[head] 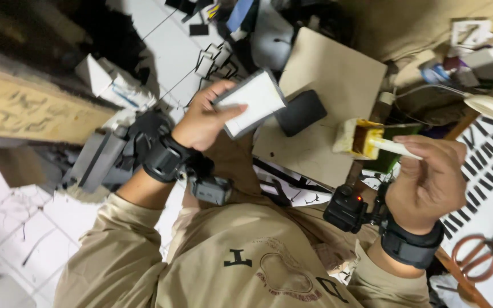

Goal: The person applies glue to the edges of small leather pieces using a stick applicator.

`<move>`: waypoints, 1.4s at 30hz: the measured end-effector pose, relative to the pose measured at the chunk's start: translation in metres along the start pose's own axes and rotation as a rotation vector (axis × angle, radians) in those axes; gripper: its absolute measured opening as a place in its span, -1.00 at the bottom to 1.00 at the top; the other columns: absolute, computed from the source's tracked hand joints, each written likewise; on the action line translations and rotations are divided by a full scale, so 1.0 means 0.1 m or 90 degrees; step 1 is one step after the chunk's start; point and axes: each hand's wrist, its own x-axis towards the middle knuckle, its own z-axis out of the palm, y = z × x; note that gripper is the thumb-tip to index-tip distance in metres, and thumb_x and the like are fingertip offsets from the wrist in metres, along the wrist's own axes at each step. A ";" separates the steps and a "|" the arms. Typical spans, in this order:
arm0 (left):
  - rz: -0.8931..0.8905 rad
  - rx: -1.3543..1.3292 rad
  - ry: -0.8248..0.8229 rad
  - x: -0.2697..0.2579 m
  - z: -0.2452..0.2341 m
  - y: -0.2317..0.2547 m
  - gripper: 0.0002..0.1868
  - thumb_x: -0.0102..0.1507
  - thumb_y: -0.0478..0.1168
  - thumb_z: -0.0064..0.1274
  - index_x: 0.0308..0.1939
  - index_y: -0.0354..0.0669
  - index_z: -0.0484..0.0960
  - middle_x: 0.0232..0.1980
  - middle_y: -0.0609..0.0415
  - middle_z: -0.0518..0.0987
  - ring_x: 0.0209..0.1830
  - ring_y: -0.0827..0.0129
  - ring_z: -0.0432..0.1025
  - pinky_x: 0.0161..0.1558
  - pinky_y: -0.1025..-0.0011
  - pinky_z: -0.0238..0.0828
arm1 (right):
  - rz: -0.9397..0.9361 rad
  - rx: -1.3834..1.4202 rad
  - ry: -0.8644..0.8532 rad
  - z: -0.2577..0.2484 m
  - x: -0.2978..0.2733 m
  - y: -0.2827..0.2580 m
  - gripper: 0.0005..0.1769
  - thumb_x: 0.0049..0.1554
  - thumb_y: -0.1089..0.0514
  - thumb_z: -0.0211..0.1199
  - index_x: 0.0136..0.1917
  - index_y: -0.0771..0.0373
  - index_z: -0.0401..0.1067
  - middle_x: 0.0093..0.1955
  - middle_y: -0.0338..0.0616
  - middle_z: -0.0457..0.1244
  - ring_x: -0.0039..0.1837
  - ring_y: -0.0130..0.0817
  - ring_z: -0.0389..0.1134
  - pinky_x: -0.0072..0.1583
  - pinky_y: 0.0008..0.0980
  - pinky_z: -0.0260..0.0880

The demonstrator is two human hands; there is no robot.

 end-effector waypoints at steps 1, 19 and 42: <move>-0.002 -0.004 0.016 -0.01 -0.25 -0.06 -0.70 0.30 -0.47 0.23 0.09 -0.27 0.57 0.01 0.16 0.61 -0.02 0.53 0.51 0.07 0.49 0.50 | -0.001 0.010 -0.014 0.01 -0.04 0.07 -0.83 0.58 0.24 0.25 0.15 0.40 0.40 0.09 0.02 0.39 0.11 -0.32 0.30 0.12 -0.41 0.30; -0.148 0.064 0.508 0.16 -2.85 -1.75 -0.59 0.20 -0.38 0.25 0.14 -0.32 0.58 0.00 -0.05 0.67 -0.14 0.30 0.60 -0.18 0.34 0.65 | 0.217 0.032 -0.145 0.53 -0.06 0.31 -0.95 0.55 0.41 0.10 0.23 0.50 0.33 0.19 -0.01 0.23 0.19 -0.38 0.30 0.30 -0.50 0.33; 0.155 0.474 0.266 0.23 -2.85 -0.91 -0.78 0.39 -0.34 0.27 -0.25 -0.35 0.53 -0.37 0.08 0.58 -0.41 0.57 0.44 -0.34 0.51 0.41 | 0.294 -0.062 -0.126 0.49 -0.22 0.36 -0.90 0.53 0.34 0.16 0.27 0.42 0.43 0.16 -0.10 0.22 0.12 -0.45 0.33 0.17 -0.57 0.34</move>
